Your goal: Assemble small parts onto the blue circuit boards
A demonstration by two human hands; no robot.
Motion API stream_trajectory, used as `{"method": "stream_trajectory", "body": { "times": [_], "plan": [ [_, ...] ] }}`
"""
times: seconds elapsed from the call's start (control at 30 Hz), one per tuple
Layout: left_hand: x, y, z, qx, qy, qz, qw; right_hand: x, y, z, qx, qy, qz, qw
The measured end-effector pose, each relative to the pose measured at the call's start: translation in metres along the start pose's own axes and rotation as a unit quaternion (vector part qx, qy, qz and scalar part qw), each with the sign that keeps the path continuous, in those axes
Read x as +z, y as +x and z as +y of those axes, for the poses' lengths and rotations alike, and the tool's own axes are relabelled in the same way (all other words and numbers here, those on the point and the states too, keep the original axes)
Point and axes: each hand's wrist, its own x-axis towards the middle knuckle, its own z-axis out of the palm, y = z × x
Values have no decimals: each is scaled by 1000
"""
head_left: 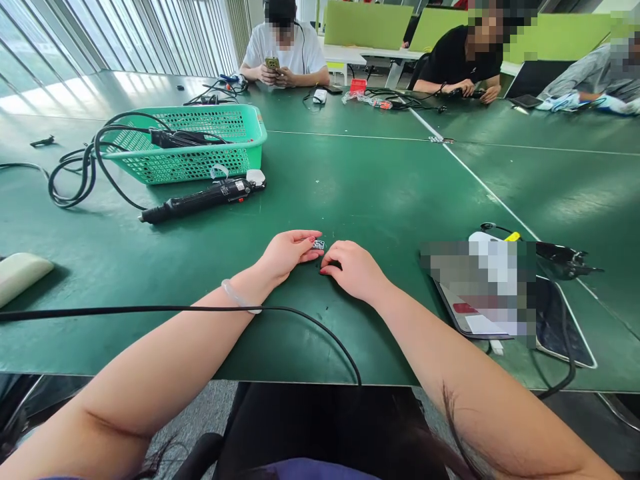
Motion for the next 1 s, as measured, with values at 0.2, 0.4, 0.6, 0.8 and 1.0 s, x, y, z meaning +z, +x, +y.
{"method": "stream_trajectory", "body": {
  "times": [0.2, 0.4, 0.6, 0.8, 1.0],
  "plan": [
    [1, 2, -2, 2, 19, 6, 1000, 0, 1, -1, 13, -19, -4, 1000],
    [2, 3, -1, 2, 18, 12, 1000, 8, 3, 1, -21, -93, -9, 995],
    [1, 2, 0, -1, 53, -6, 999, -4, 0, 8, -61, 16, 88, 994],
    [-2, -2, 5, -19, 133, -85, 987, -8, -1, 11, -117, 102, 171, 973],
    [-3, -4, 7, -25, 150, -110, 982, -1, 0, 13, -137, 101, 164, 972]
  ]
}}
